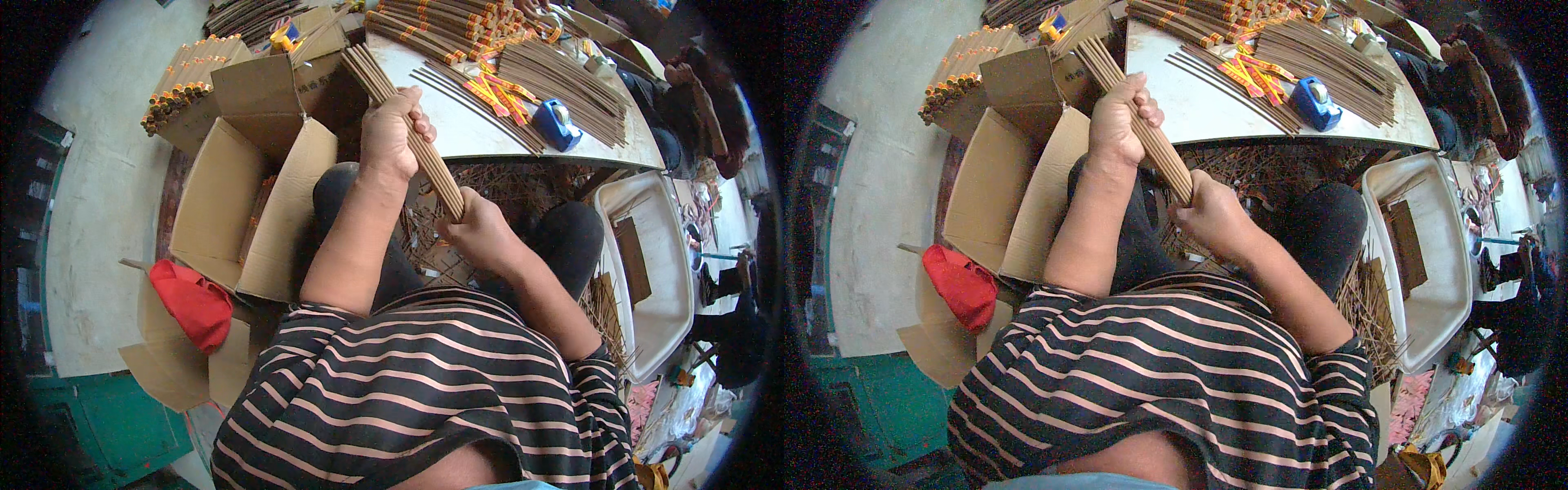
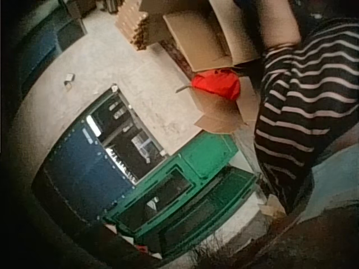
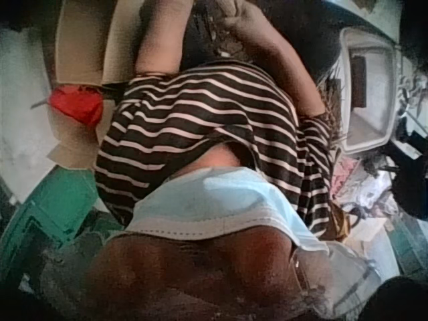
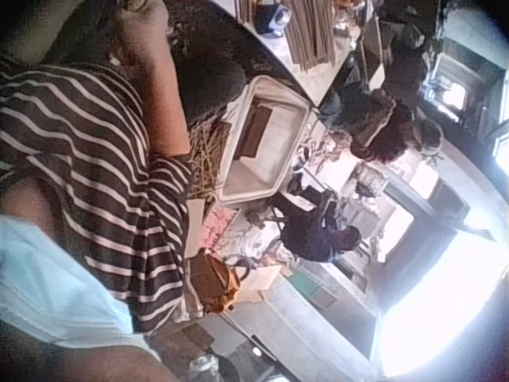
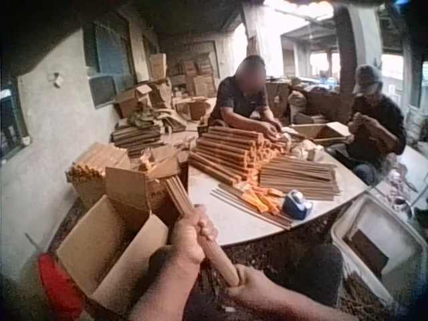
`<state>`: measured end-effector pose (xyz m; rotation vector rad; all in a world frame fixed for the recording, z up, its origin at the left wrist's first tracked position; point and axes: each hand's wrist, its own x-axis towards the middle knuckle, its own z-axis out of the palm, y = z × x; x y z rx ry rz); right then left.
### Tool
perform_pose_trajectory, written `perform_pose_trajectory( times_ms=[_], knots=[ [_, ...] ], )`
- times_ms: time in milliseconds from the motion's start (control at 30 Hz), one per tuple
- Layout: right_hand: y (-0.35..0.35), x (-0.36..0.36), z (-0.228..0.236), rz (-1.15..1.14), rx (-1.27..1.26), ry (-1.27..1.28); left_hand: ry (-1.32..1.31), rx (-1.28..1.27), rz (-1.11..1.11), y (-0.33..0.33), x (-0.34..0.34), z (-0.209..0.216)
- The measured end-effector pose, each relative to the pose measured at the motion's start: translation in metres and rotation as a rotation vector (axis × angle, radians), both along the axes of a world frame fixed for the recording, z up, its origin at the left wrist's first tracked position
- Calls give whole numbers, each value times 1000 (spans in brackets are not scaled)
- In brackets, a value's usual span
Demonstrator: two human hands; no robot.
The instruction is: The person gathers thin sticks, aligns them into bundles, wraps a yellow and red paper band around the middle, and secures it with a blue tape dispenser. Bundled sticks are placed into a cardboard box.
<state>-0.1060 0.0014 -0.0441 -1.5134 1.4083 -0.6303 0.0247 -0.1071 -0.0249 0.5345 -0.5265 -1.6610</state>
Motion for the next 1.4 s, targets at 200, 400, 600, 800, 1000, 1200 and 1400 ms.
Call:
perform_pose_trajectory(
  times_ms=[200,400,600,800,1000,1200,1400],
  knots=[
    [-4,1,17,56,195,-337,-72,-42,14,6,-5,6],
    [1,-3,15,109,212,-498,79,-100,-127,12,2,10],
    [1,5,13,-65,6,-122,-98,-41,35,14,-10,20],
    [4,3,34,75,319,-462,-3,-50,-70,13,1,19],
    [0,4,10,-10,98,-165,-51,44,-5,8,-4,10],
    [2,-2,-13,-5,-80,-153,-24,-6,-67,14,-5,6],
    [6,0,23,60,344,-458,88,-77,-162,17,4,16]
  ],
)
